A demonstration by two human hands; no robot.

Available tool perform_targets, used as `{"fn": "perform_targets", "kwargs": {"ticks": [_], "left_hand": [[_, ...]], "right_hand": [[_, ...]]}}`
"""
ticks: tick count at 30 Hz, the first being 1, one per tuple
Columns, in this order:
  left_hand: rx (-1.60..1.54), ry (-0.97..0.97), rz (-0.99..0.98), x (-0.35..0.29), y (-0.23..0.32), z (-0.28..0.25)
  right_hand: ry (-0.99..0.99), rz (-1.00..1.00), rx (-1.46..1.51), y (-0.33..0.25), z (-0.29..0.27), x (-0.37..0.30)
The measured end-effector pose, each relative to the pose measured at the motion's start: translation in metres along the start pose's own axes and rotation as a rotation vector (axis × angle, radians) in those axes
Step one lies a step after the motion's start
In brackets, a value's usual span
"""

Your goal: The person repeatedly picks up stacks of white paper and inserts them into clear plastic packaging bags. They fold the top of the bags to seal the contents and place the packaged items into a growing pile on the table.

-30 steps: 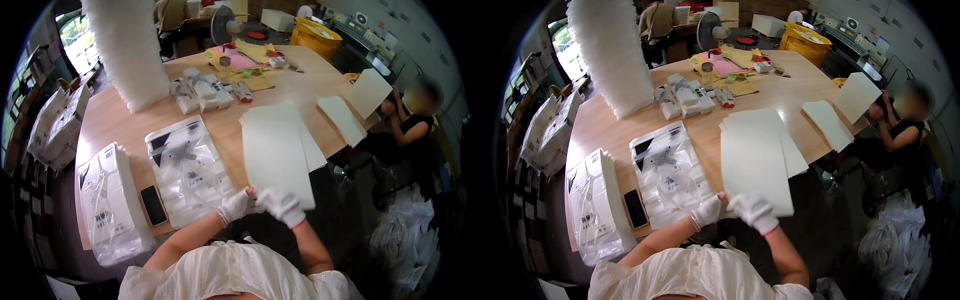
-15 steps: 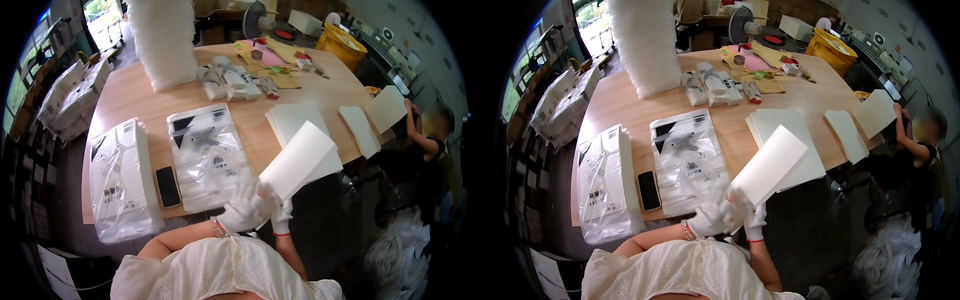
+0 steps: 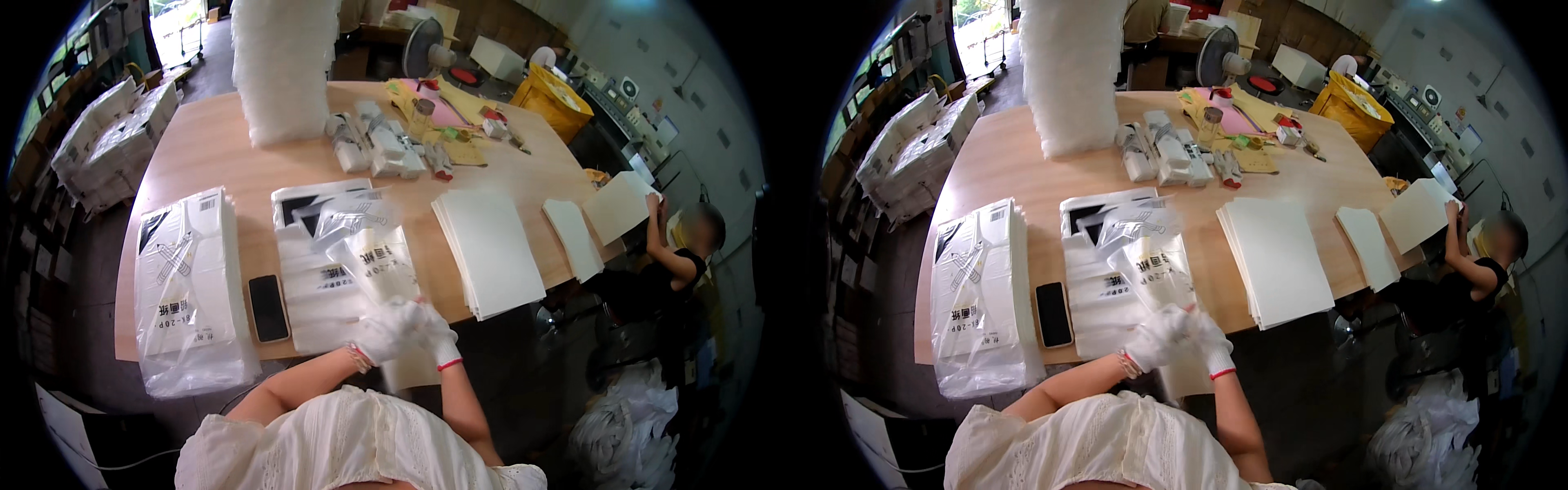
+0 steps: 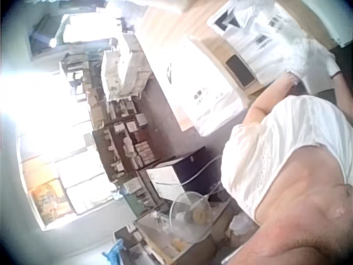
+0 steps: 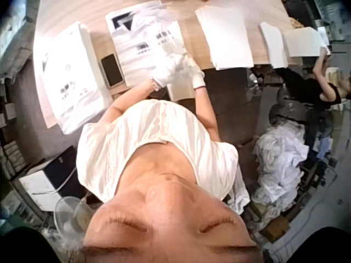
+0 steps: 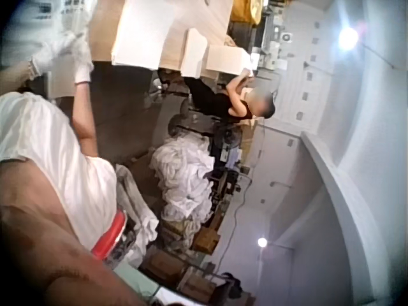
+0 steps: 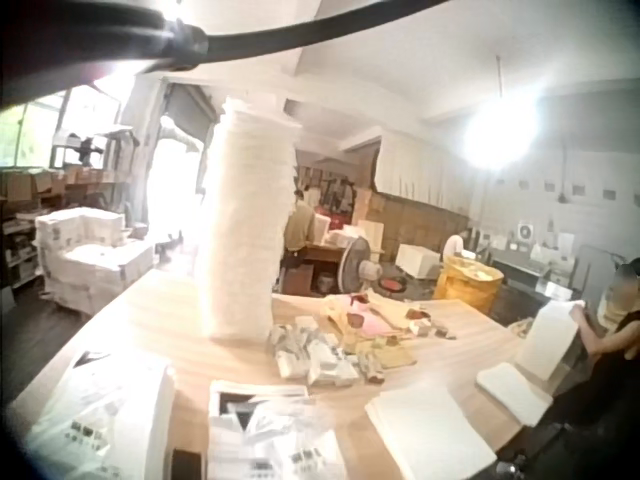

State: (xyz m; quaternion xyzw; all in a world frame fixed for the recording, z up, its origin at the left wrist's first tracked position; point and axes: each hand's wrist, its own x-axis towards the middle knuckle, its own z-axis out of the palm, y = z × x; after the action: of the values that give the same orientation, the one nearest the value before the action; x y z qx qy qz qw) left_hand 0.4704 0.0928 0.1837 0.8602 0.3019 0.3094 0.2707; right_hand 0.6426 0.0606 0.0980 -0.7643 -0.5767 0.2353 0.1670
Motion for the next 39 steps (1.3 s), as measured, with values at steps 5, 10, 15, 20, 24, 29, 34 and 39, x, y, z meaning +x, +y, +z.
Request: {"fn": "perform_targets", "kwargs": {"ticks": [5,10,15,20,24,29,34,39], "left_hand": [[0.193,-0.017,-0.011,-0.032,-0.092,0.04],[0.659,0.308,0.25,-0.053,-0.13,0.064],[0.661,0.487,-0.329,-0.066,-0.154,0.032],[-0.111,0.671,-0.652,-0.086,-0.161,0.075],[-0.476,0.737,-0.943,-0.029,-0.132,0.068],[-0.054,0.608,-0.696,-0.071,-0.159,0.065],[-0.058,0.144,-0.752,-0.159,-0.016,0.033],[-0.18,-0.027,-0.544,-0.174,0.014,0.006]], "right_hand": [[0.553,-0.035,-0.046,0.005,0.039,0.058],[0.065,-0.022,-0.146,0.001,0.019,0.119],[-0.046,-0.019,-0.168,0.04,0.004,0.118],[-0.141,-0.056,-0.06,0.046,-0.016,0.09],[-0.041,-0.137,-0.12,0.089,-0.007,0.119],[-0.199,-0.172,-0.018,0.085,-0.004,0.08],[-0.13,-0.416,0.466,0.082,-0.028,-0.089],[-0.187,-0.503,0.17,0.082,-0.024,-0.125]]}}
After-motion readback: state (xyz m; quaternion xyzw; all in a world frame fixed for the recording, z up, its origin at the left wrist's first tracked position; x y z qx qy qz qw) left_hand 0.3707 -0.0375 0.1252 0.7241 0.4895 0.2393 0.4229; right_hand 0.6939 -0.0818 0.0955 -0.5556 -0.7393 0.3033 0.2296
